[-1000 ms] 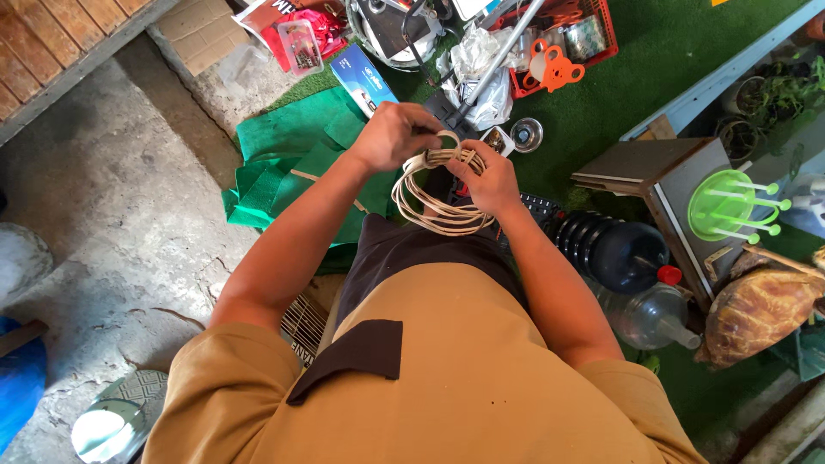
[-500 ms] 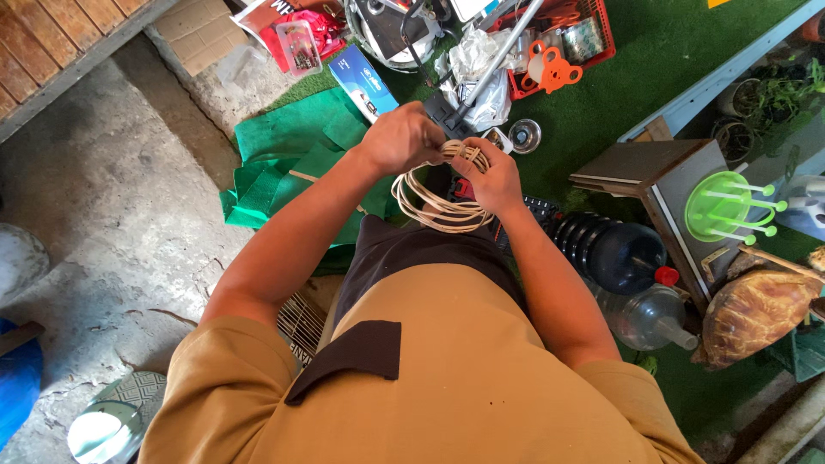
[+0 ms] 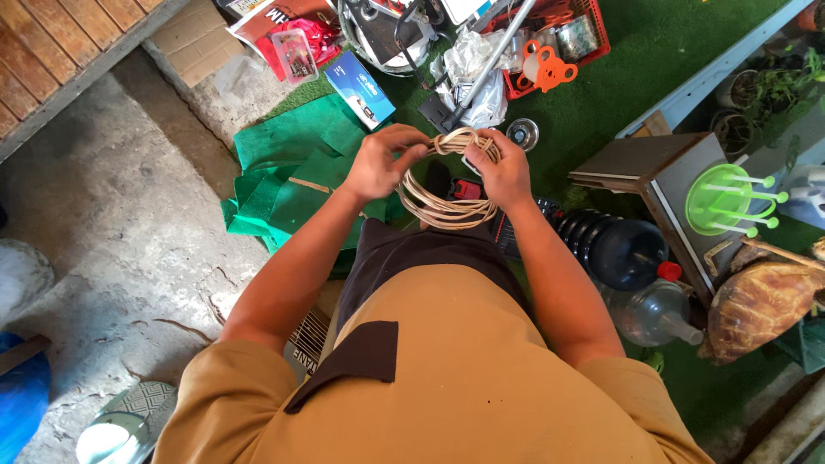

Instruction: The person gathers a white cable, coils it by hand, and then sorts through various containers and components in a cluttered workspace, placing some items into a white plastic box.

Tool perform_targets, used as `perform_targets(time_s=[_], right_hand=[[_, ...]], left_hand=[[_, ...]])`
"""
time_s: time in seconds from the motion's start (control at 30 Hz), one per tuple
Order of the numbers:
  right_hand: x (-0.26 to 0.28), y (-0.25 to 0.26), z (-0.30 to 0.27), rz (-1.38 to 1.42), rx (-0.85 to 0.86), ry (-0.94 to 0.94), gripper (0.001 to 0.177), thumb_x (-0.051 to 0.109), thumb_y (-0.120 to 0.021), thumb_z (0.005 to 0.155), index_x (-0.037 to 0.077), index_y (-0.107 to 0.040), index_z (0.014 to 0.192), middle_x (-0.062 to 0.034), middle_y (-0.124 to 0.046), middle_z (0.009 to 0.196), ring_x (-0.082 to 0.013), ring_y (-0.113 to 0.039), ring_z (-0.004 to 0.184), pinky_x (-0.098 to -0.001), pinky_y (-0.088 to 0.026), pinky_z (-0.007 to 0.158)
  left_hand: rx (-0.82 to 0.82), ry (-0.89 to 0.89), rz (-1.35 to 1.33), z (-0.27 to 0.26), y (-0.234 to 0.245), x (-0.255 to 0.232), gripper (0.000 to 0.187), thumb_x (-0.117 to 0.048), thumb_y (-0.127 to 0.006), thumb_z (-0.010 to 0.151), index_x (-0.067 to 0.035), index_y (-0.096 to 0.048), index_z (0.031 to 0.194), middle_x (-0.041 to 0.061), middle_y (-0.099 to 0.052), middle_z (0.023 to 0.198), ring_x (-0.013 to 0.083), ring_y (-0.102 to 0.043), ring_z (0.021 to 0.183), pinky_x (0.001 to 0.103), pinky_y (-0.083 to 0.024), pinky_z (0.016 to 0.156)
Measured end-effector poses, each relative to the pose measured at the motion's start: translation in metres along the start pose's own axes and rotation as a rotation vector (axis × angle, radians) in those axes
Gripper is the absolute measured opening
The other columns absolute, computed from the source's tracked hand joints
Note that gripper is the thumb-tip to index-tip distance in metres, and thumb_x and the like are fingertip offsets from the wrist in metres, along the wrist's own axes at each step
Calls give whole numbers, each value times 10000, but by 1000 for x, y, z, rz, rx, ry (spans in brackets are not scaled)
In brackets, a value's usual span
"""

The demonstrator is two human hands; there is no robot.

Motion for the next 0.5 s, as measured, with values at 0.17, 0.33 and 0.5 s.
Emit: perform_targets(time_s=[0.17, 0.33, 0.5], right_hand=[[8, -1, 0, 41, 16, -60, 321, 235, -739, 1001, -1, -670, 1206, 41, -659, 855, -15, -538, 680, -204, -426, 591], [3, -1, -1, 177, 63, -169, 305, 211, -716, 991, 3, -664, 1207, 48, -611, 786, -24, -467, 573, -208, -342, 496], [-7, -4, -5, 329, 88, -167, 291, 174, -719, 1006, -6, -643, 1222, 56, -617, 852, -20, -486, 626, -208, -351, 527]], left_hand=[[67, 15, 188, 8, 2, -5, 123, -83, -735, 928, -44, -786, 1032, 111, -710, 1027, 257, -708, 806, 349, -557, 737], [166, -98, 103, 15, 14, -9, 136, -92, -752, 910, -64, -785, 1039, 88, -720, 1048, 251, -720, 889, 358, -573, 790], [214, -243, 372, 11, 12, -16, 141, -164, -764, 897, -95, -790, 1017, 64, -718, 993, 280, -692, 843, 395, -539, 726]])
Point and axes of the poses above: each hand's wrist, its own z-axis towards the middle knuckle, its own y-axis out of the back of the hand, x = y × z, the point moved 2 cm from there along z, towards the middle knuckle
